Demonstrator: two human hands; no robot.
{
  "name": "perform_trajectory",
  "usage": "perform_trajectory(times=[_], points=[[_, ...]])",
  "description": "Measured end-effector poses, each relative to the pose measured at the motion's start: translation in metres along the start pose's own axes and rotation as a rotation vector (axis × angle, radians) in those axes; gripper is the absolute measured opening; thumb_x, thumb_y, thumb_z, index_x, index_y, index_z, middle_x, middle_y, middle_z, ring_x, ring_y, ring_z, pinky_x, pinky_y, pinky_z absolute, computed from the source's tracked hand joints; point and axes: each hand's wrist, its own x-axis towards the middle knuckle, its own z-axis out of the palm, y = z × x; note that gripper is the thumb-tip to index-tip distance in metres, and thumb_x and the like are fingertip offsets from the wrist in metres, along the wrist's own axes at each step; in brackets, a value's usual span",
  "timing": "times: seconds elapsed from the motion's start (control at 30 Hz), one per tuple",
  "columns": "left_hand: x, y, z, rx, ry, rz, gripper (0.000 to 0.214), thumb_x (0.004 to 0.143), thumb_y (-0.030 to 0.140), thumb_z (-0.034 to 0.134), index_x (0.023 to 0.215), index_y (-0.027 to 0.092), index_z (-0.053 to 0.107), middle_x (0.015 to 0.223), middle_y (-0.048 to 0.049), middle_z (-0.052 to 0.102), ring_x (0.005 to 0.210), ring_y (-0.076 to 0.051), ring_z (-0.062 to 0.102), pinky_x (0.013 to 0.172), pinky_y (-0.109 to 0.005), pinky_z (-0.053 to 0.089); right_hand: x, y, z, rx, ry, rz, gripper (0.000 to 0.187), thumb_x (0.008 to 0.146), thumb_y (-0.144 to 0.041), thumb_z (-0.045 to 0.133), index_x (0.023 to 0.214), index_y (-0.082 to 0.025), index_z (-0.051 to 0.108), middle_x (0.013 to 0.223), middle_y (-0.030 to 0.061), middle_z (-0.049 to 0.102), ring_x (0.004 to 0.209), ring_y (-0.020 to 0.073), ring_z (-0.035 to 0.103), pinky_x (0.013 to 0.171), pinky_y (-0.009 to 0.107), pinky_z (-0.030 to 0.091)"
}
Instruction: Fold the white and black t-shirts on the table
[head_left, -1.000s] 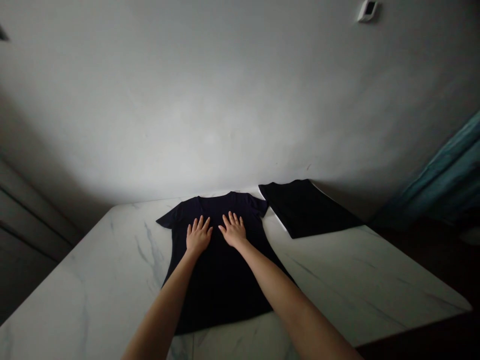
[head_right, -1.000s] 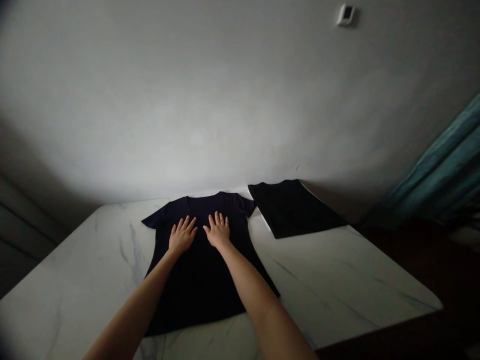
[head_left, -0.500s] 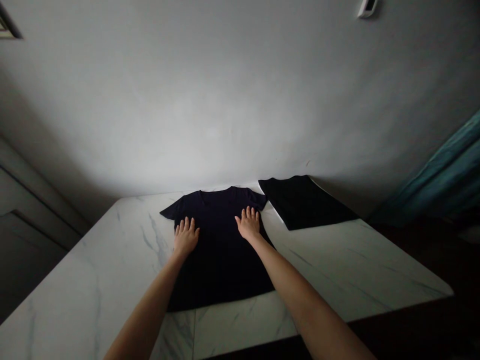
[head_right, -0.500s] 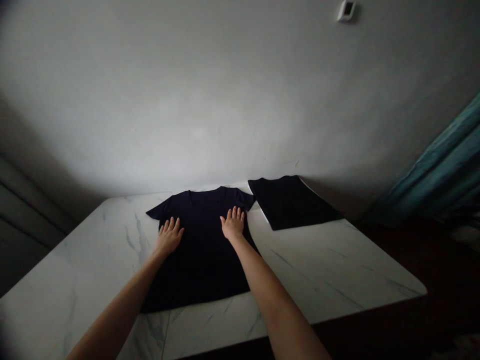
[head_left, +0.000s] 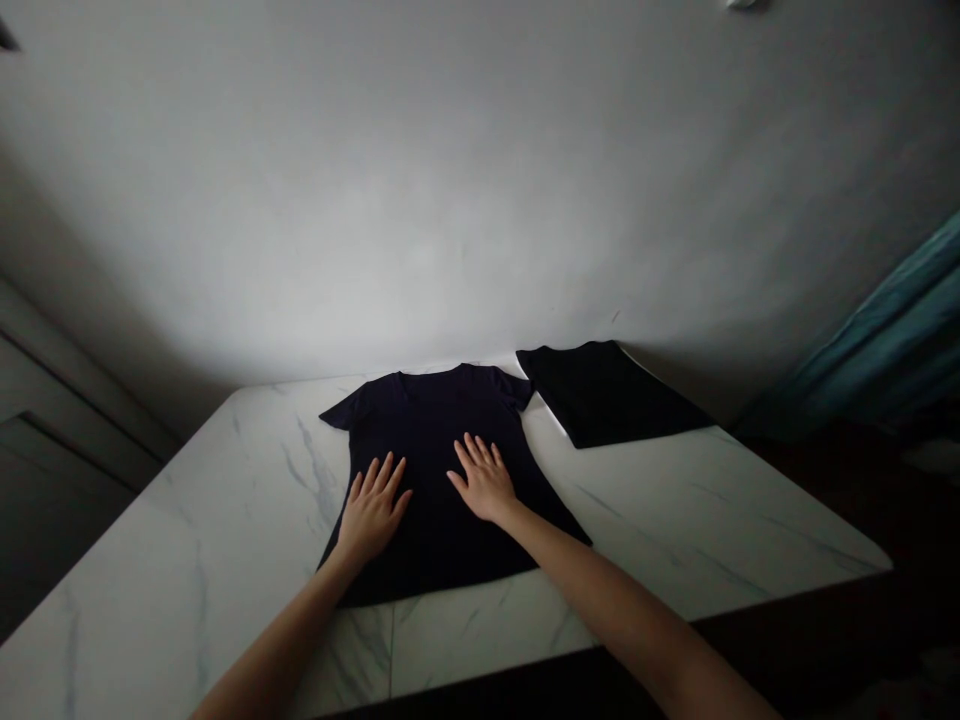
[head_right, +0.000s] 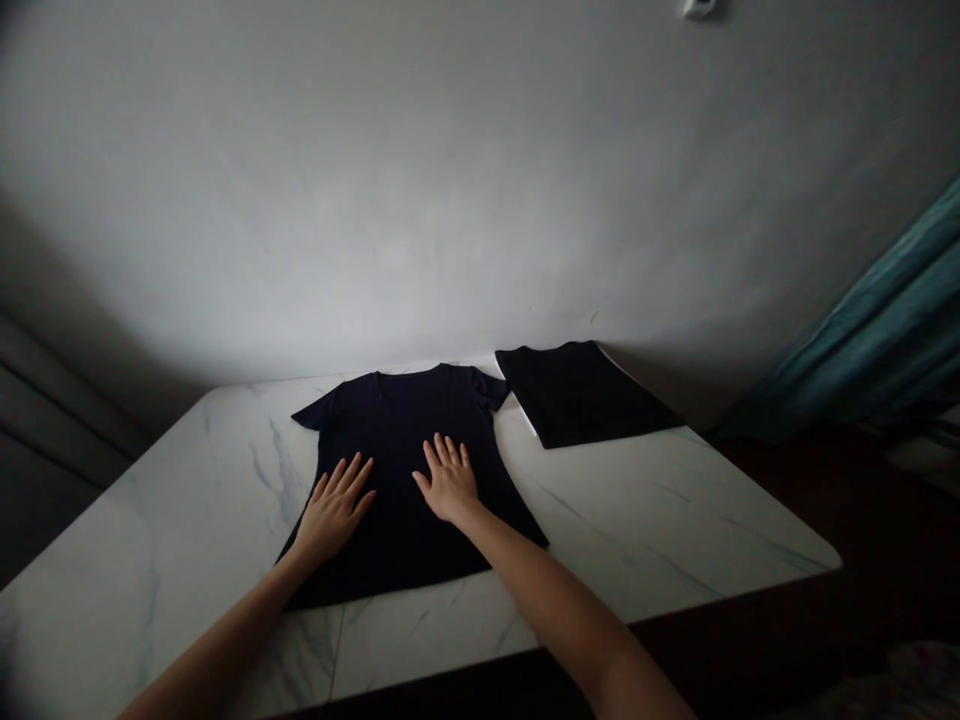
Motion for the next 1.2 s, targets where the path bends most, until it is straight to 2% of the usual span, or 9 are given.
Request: perform_trajectory(times=[0.23,0.33,0.43,0.67,0.77,0.93,1.03,1.1,1.2], points=[[-0.039,-0.027,0.002,0.009,0.034,0.026,0.061,0.098,0.051,0.032,0.153,0.023,0.032,0.159,-0.0091,0.031,0.146,-0.029,0.029,0.116,-0.05,0.031,-0.045,0.046,-0.012,-0.106,0.02,0.109,0.068,0.099,-0.055,0.029,0.155,-0.016,0.027,0.162,0.0133,0.017,0.149,0.0282,0.018,0.12,0.046,0.015],[-0.046,-0.027,0.0,0.034,0.008,0.026,0.059,0.099,0.05,0.032,0.152,0.023,0.034,0.159,-0.0107,0.03,0.146,-0.03,0.028,0.116,-0.052,0.03,-0.054,0.047,-0.017,-0.133,-0.004,0.154,0.069,0.099,-0.054,0.032,0.154,-0.013,0.028,0.161,0.0162,0.018,0.148,0.0316,0.02,0.119,0.049,0.016],[-0.04,-0.013,-0.006,0.041,0.003,0.053,0.057,0.098,0.046,0.036,0.149,0.021,0.04,0.157,-0.0131,0.033,0.146,-0.034,0.028,0.116,-0.056,0.027,-0.053,0.029,-0.021,-0.126,-0.027,0.163,0.069,0.098,-0.052,0.035,0.151,-0.007,0.035,0.158,0.0208,0.024,0.147,0.0369,0.021,0.119,0.056,0.013],[-0.015,0.039,-0.017,-0.11,-0.068,0.385,0.062,0.099,0.028,0.033,0.157,0.02,0.013,0.162,-0.009,0.021,0.149,-0.023,0.017,0.12,-0.045,0.024,-0.057,-0.029,-0.007,0.065,-0.052,-0.326,0.061,0.101,-0.041,0.035,0.154,-0.012,0.028,0.159,0.0139,0.024,0.149,0.0255,0.016,0.122,0.05,0.013],[-0.034,0.03,-0.024,-0.162,-0.181,0.483,0.064,0.101,0.036,0.036,0.157,0.024,0.007,0.162,-0.007,0.018,0.15,-0.024,0.016,0.12,-0.046,0.022,-0.079,-0.023,-0.01,0.142,-0.171,-0.481,0.063,0.101,-0.046,0.037,0.155,-0.017,0.024,0.16,0.011,0.025,0.15,0.0246,0.011,0.122,0.051,0.009],[-0.065,0.003,-0.064,-0.361,-0.436,0.681,0.055,0.1,0.039,0.04,0.151,0.044,0.021,0.16,0.0049,0.024,0.149,-0.025,0.018,0.12,-0.051,0.019,-0.103,0.002,-0.041,0.308,-0.434,-0.715,0.047,0.102,-0.041,0.039,0.149,-0.036,0.036,0.158,-0.0021,0.031,0.149,0.0215,0.013,0.121,0.05,0.012],[-0.046,-0.001,-0.083,-0.483,-0.555,0.645,0.052,0.101,0.042,0.039,0.15,0.045,0.025,0.158,0.0059,0.031,0.147,-0.021,0.025,0.12,-0.045,0.024,-0.078,0.008,-0.058,0.477,-0.502,-0.635,0.042,0.105,-0.038,0.028,0.14,-0.035,0.051,0.148,-0.0042,0.048,0.142,0.0169,0.035,0.118,0.039,0.028],[-0.014,0.0,-0.082,-0.46,-0.475,0.554,0.053,0.101,0.043,0.036,0.152,0.04,0.025,0.158,0.0037,0.031,0.147,-0.019,0.027,0.119,-0.041,0.027,-0.044,0.012,-0.063,0.487,-0.329,-0.444,0.045,0.104,-0.04,0.027,0.136,-0.031,0.057,0.143,-0.0009,0.055,0.136,0.0173,0.045,0.114,0.036,0.035],[0.044,0.001,-0.059,-0.295,-0.222,0.352,0.053,0.101,0.039,0.033,0.152,0.027,0.031,0.158,-0.0026,0.033,0.147,-0.019,0.027,0.118,-0.039,0.028,0.012,0.024,-0.057,0.206,-0.031,-0.128,0.046,0.102,-0.038,0.034,0.14,-0.021,0.054,0.15,0.0078,0.045,0.141,0.0238,0.039,0.117,0.042,0.029]])
